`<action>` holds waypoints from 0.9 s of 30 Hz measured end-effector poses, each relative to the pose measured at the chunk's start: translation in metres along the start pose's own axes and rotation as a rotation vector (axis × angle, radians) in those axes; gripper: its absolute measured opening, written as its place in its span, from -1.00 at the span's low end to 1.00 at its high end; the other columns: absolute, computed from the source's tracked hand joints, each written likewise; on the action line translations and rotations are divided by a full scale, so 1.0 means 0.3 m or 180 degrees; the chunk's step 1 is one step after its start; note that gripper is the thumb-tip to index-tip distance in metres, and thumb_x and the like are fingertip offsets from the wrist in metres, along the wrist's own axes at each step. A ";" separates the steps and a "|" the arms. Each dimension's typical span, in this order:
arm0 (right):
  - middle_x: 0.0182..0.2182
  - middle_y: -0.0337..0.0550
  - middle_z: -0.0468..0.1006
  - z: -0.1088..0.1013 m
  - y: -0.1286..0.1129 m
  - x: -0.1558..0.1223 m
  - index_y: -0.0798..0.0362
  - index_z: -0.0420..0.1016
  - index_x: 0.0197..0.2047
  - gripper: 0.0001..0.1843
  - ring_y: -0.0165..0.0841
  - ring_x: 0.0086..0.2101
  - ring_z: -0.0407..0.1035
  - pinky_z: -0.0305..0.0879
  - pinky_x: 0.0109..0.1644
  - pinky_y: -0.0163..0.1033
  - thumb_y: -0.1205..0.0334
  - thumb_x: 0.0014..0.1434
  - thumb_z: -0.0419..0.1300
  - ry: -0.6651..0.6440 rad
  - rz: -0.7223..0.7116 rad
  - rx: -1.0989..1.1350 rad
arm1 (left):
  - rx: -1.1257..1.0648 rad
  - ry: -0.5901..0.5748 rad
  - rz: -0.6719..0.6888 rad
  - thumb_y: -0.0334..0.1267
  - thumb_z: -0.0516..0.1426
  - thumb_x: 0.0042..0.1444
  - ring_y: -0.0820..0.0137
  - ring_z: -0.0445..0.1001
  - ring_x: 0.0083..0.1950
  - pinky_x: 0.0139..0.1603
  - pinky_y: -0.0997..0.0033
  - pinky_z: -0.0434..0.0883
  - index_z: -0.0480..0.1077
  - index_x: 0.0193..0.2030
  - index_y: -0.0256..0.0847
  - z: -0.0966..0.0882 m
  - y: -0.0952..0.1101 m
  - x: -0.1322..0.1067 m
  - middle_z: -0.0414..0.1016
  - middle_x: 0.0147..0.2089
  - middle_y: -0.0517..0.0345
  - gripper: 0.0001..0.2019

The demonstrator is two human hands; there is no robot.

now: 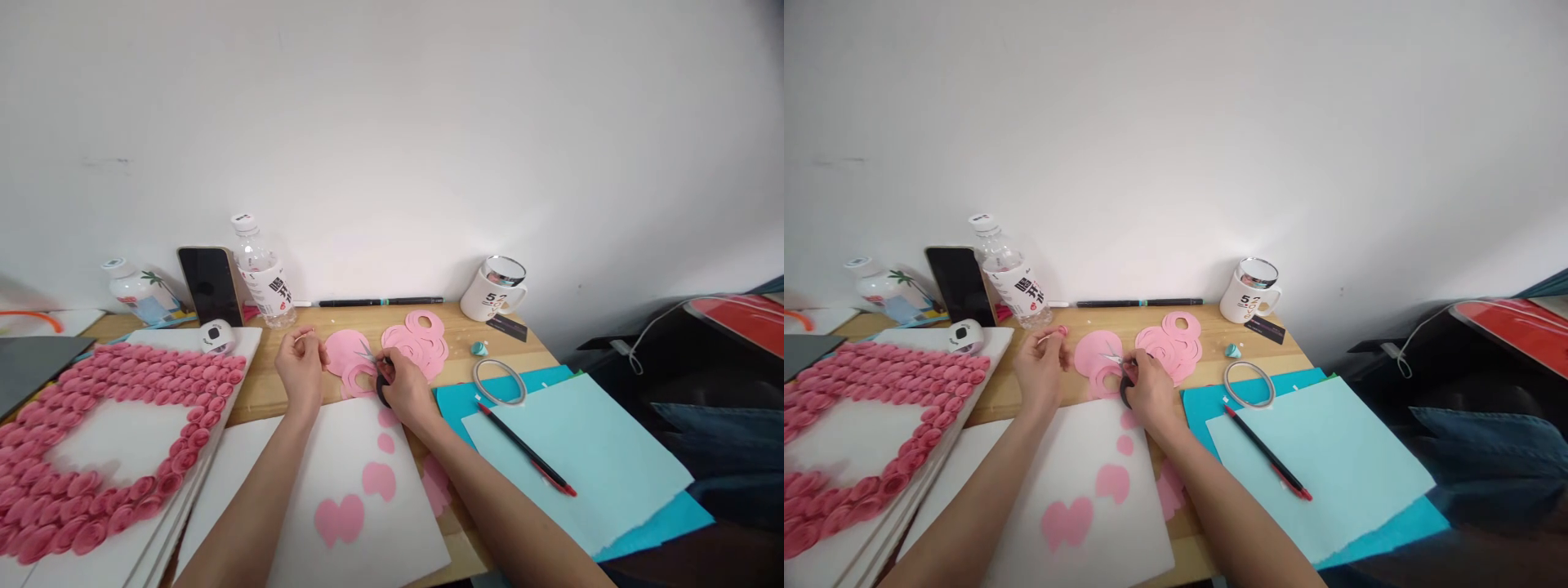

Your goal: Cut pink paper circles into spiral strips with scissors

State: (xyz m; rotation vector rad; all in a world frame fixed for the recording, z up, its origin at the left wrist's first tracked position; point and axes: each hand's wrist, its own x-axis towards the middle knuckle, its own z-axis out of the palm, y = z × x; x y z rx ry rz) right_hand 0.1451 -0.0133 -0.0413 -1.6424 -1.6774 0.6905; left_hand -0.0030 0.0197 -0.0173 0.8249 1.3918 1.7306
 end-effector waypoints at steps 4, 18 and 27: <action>-0.38 -0.21 0.55 0.010 0.025 0.010 0.00 0.35 -0.22 -0.67 -0.31 -0.37 0.43 0.26 -0.34 -0.29 0.44 -0.11 0.09 0.0053 0.0028 0.0124 | 0.0520 -0.0184 0.0175 -0.31 0.05 -0.08 0.56 0.24 -0.71 -0.69 0.57 0.18 0.32 -0.29 -0.26 -0.015 -0.046 0.020 0.30 -0.63 0.32 -0.83; -0.42 -0.20 0.56 0.016 0.050 0.014 0.01 0.36 -0.21 -0.74 -0.30 -0.41 0.44 0.16 -0.43 -0.33 0.38 -0.04 0.08 0.0052 -0.0067 -0.0182 | 0.3101 -0.1325 0.1092 -0.47 0.10 -0.20 0.18 0.38 -0.10 -0.06 0.18 0.34 0.43 -0.22 -0.24 -0.027 -0.111 0.028 0.47 -0.15 -0.03 -0.67; -0.35 -0.16 0.54 0.008 0.032 0.004 0.01 0.35 -0.19 -0.72 -0.29 -0.37 0.40 0.16 -0.40 -0.31 0.34 -0.05 0.12 -0.0006 -0.0274 -0.0367 | 0.3291 -0.1567 0.1527 -0.38 0.15 -0.14 0.14 0.33 -0.07 0.00 0.14 0.30 0.41 -0.22 -0.22 -0.037 -0.141 0.031 0.41 -0.14 -0.05 -0.74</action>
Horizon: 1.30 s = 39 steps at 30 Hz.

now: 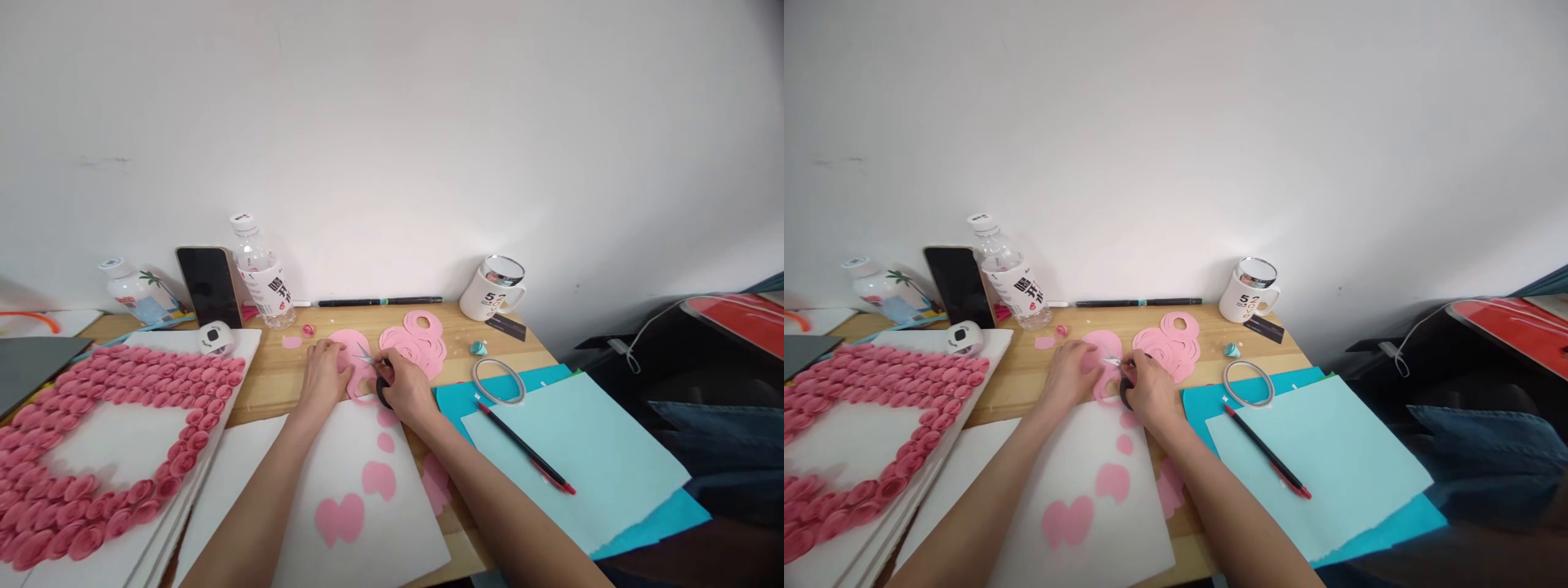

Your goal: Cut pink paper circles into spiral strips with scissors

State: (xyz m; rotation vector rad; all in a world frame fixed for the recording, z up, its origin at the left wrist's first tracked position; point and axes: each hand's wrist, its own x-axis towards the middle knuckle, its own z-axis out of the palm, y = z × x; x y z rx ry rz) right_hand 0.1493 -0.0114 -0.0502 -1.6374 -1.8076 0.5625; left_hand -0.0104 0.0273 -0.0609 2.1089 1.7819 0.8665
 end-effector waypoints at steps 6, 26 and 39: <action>-0.42 -0.22 0.54 0.009 0.012 0.002 0.00 0.37 -0.20 -0.71 -0.33 -0.42 0.40 0.17 -0.42 -0.33 0.38 -0.06 0.08 0.0006 0.0049 0.0277 | -0.0010 -0.0055 -0.0025 -0.37 0.11 -0.06 0.14 0.32 -0.07 -0.01 0.17 0.31 0.42 -0.24 -0.28 -0.004 0.009 -0.001 0.39 -0.15 -0.09 -0.80; -0.51 -0.25 0.50 -0.002 0.017 0.007 -0.01 0.40 -0.25 -0.76 -0.37 -0.50 0.34 0.07 -0.48 -0.35 0.32 -0.08 0.16 0.0099 -0.0001 0.0146 | -0.0084 -0.0154 0.0089 -0.30 0.19 -0.09 0.19 0.31 -0.11 -0.06 0.18 0.32 0.41 -0.35 -0.20 -0.016 0.006 -0.002 0.34 -0.21 0.02 -0.89; -0.38 -0.23 0.37 -0.070 -0.004 0.040 0.05 0.24 -0.28 -0.69 -0.45 -0.40 0.32 0.34 -0.32 -0.30 0.14 -0.03 0.24 0.2582 0.0352 0.2452 | 0.0080 -0.0254 -0.0022 -0.28 0.27 -0.19 0.15 0.32 -0.04 0.00 0.17 0.30 0.43 -0.28 -0.20 -0.023 0.019 0.002 0.36 -0.15 -0.01 -0.74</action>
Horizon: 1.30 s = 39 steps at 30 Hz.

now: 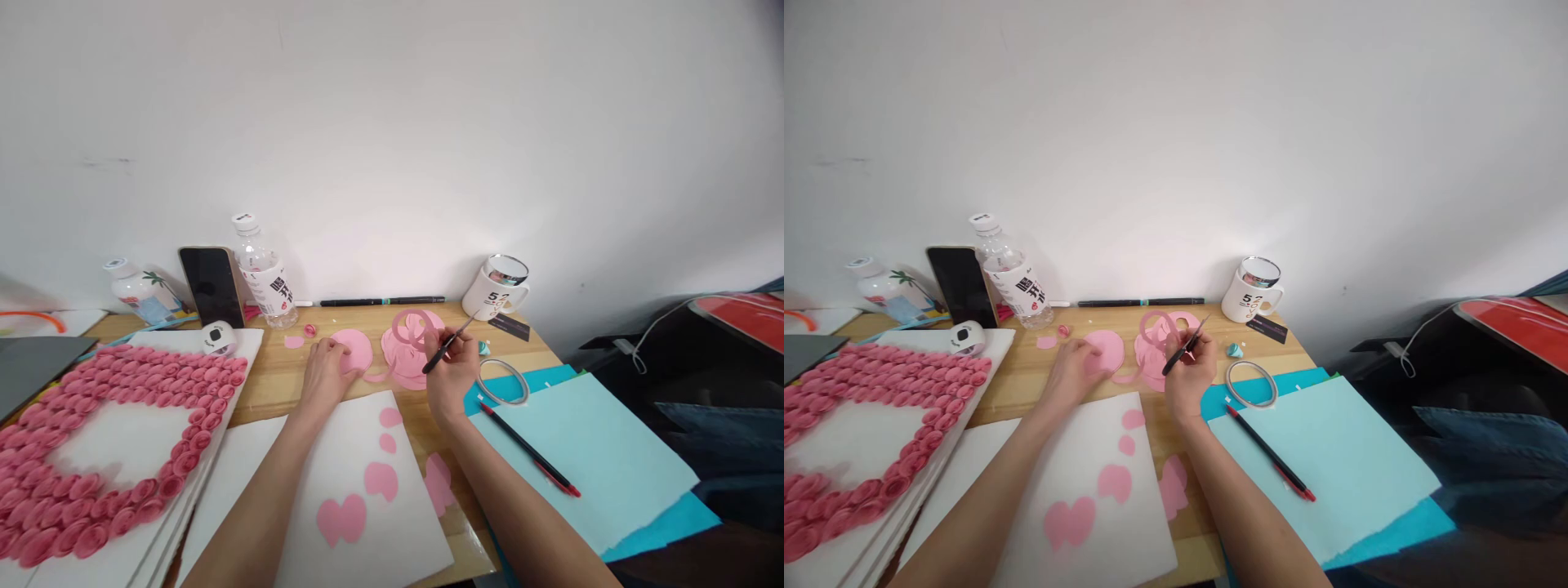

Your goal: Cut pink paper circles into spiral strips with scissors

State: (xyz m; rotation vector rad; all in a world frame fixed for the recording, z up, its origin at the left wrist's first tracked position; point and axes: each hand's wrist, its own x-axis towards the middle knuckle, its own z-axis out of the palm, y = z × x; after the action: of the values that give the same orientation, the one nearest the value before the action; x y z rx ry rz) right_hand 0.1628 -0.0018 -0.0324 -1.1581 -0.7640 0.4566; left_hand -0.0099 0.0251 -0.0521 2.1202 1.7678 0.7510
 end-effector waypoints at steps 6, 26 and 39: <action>-0.42 -0.33 0.33 -0.009 -0.003 0.047 0.02 0.23 -0.25 -0.66 -0.54 -0.57 0.28 0.31 -0.47 -0.35 0.17 -0.07 0.27 0.0378 0.0321 0.0601 | -0.0101 0.0008 -0.0073 -0.26 0.29 -0.24 0.15 0.31 -0.02 0.02 0.18 0.29 0.44 -0.26 -0.19 -0.001 0.005 0.000 0.33 -0.13 0.00 -0.69; -0.40 -0.29 0.36 -0.006 0.031 0.031 0.03 0.28 -0.22 -0.67 -0.47 -0.43 0.30 0.34 -0.28 -0.24 0.19 -0.06 0.26 -0.0049 0.0487 0.0327 | 0.0356 -0.0198 0.0098 -0.27 0.21 -0.10 0.14 0.28 -0.03 0.02 0.18 0.28 0.43 -0.15 -0.27 -0.026 0.028 -0.009 0.39 -0.10 -0.05 -0.68; -0.49 -0.31 0.32 0.030 0.020 -0.016 0.04 0.31 -0.35 -0.65 -0.48 -0.44 0.26 0.38 -0.30 -0.27 0.25 -0.19 0.38 -0.1557 0.2160 0.1301 | 0.0338 -0.0128 0.0324 -0.30 0.15 -0.02 0.16 0.32 -0.10 -0.10 0.23 0.32 0.46 -0.43 -0.25 -0.018 0.005 -0.009 0.46 -0.16 -0.05 -0.91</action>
State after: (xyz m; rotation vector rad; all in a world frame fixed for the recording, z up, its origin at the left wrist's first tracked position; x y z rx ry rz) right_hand 0.1535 0.0028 -0.0377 -0.8988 -0.6286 1.4344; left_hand -0.0121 0.0215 -0.0475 2.2927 1.7258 0.6480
